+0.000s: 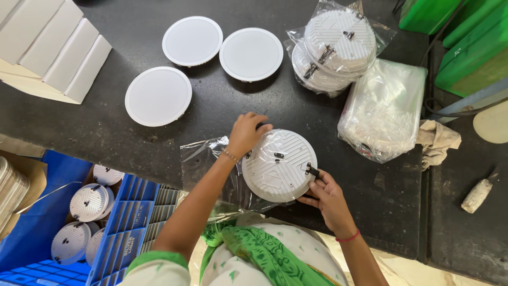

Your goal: The person places round white LED panel light fixtures into clear plastic bags one at a time, folds the bag openings closed, and stacks the bagged fixtures on the work table. They also handle stacks of unassembled fixture parts and a blue crate of fixtures while working.

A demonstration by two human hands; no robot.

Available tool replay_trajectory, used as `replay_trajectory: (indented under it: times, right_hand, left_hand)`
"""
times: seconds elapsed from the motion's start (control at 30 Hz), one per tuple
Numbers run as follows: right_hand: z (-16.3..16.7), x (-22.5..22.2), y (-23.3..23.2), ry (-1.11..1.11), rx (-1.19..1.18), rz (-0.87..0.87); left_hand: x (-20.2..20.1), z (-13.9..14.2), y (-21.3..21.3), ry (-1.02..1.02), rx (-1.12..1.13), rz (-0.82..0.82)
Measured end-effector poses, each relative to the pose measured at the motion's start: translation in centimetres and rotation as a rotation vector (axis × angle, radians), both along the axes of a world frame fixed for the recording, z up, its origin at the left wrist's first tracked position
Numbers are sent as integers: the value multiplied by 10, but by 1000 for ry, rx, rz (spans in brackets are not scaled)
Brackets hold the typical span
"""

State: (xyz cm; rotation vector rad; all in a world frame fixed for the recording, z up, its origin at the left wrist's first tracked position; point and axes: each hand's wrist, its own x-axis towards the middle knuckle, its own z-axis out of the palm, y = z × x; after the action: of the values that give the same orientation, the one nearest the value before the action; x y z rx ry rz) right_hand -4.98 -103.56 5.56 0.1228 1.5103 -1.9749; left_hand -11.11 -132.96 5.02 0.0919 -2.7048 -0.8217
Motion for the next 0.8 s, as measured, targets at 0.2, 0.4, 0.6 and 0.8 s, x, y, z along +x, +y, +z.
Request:
replay_trajectory:
  times: [0.2,0.4,0.6,0.8]
  right_hand:
    - [4,0,-1,31,30,20]
    - [8,2,-5,113,68,26]
    - [4,1,-11,127,92,42]
    - [6,3,1,106,114,46]
  left_hand:
    - [-33,-9,3,-375,244,-48]
    - [-45,-3,26,-323,267,-16]
    - [-50,7,53,-213,269,-70]
    - [-37,12,-14,-467,68,-118]
